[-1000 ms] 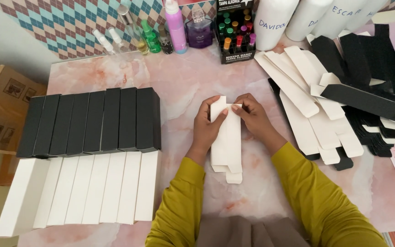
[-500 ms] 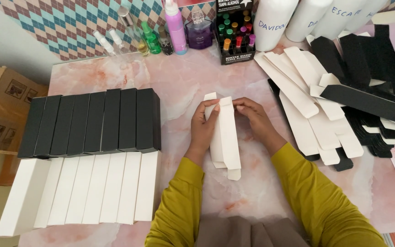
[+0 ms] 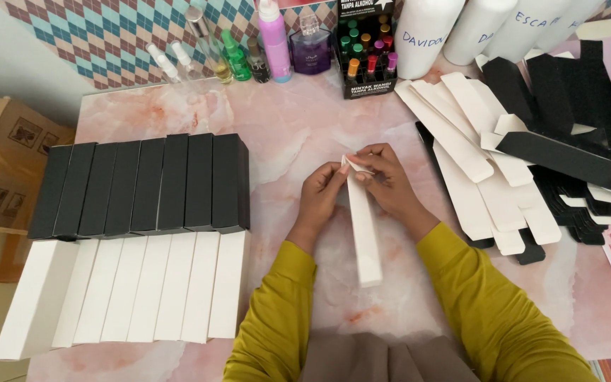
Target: Folding cardboard templates into rectangular perfume boxes
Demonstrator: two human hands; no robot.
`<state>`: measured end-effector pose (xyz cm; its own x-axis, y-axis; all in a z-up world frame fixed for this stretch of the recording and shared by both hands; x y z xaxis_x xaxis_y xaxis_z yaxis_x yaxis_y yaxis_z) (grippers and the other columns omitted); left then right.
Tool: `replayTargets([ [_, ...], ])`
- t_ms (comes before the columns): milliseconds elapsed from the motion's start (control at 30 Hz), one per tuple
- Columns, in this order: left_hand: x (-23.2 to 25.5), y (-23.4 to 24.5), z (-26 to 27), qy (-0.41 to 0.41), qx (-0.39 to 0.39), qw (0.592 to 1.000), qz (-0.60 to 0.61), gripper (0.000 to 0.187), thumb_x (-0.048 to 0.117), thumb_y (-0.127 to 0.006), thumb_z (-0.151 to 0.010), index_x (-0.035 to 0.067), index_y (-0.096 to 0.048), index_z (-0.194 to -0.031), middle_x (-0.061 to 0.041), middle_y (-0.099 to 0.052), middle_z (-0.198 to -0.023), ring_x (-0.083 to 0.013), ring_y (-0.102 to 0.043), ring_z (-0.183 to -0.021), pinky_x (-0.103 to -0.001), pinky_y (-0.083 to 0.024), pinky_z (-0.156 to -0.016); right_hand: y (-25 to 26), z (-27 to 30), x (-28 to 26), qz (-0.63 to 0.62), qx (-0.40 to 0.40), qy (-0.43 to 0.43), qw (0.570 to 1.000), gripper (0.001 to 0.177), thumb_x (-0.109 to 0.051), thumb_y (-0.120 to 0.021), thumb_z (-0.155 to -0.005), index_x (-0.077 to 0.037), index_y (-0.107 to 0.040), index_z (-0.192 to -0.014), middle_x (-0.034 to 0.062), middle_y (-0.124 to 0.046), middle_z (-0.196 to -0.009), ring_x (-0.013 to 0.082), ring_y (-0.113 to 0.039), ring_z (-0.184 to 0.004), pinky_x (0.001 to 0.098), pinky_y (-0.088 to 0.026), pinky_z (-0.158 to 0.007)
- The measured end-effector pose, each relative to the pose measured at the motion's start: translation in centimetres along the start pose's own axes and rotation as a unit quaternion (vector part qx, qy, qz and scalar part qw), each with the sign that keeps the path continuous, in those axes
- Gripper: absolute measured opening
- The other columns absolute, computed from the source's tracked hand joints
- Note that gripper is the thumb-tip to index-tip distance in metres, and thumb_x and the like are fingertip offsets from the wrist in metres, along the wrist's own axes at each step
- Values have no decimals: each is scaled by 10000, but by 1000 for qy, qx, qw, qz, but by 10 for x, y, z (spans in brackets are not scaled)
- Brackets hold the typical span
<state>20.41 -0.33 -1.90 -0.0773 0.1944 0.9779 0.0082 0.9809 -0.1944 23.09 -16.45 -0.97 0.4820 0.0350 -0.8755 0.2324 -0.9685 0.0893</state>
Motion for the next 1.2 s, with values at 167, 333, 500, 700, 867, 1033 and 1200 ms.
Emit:
replayTargets([
  [167,7,-1,0,7,4,1000,-5,189,205,-602,-1023,97,-756,-1007,-33,-693,-821,-95,-608,-850,-279,-488,-841,3,-2,-3,97,-18,11,995,304,-247,-666,-998,-138,-752,-1268,97,-520,-1205,209,-442,-1124,367,-320,-1061],
  [333,31,-9,10,9,-7,1000,28,262,260,-558,-1061,94,-760,-1047,-51,-725,-876,-103,-613,-884,-306,-500,-889,3,-3,-3,110,-13,-47,993,380,-274,-791,-919,-138,-721,-1267,132,-475,-1336,306,-371,-1315,470,-246,-1150],
  [500,3,-3,2,10,-13,1000,-25,153,236,-708,-996,92,-753,-1016,-41,-699,-803,-113,-624,-801,-294,-519,-798,7,-1,12,-85,36,-153,984,890,-55,-844,-774,-109,-384,-1533,111,-478,-1419,185,-516,-1199,351,-474,-1027],
  [700,21,-3,4,-25,23,999,-11,129,176,-666,-1010,60,-710,-976,-13,-601,-729,-92,-556,-754,-253,-483,-724,14,3,41,-216,76,-192,954,538,0,-692,-864,-44,-527,-1374,98,-638,-1118,193,-684,-938,311,-605,-771],
  [867,31,-6,8,-9,51,998,-47,139,178,-661,-1011,54,-696,-958,-37,-626,-731,-108,-583,-713,-270,-520,-661,13,4,34,-177,48,-185,966,329,-4,-676,-916,-56,-561,-1221,111,-651,-946,195,-700,-782,311,-607,-665],
  [1033,21,-3,4,-7,57,997,-56,141,167,-637,-1025,42,-688,-984,-37,-616,-752,-113,-582,-727,-279,-533,-655,18,6,48,-164,55,-206,963,129,-124,-638,-1010,-45,-616,-909,75,-628,-752,125,-647,-635,233,-534,-524],
  [1200,20,-6,5,-2,44,997,-70,119,164,-679,-992,73,-695,-916,-29,-616,-710,-108,-577,-703,-263,-514,-641,18,7,38,-120,88,-195,969,215,-81,-741,-942,-37,-560,-835,57,-568,-654,113,-593,-552,209,-494,-464],
])
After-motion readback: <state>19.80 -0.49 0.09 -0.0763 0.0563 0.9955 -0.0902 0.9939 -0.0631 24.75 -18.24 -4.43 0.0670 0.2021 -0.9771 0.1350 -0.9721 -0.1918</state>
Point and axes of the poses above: each hand's wrist, its own z-axis away from the middle knuckle, its own y-axis out of the back of the hand, x = y × z, the point moved 2 cm from there along -z, towards the middle knuckle
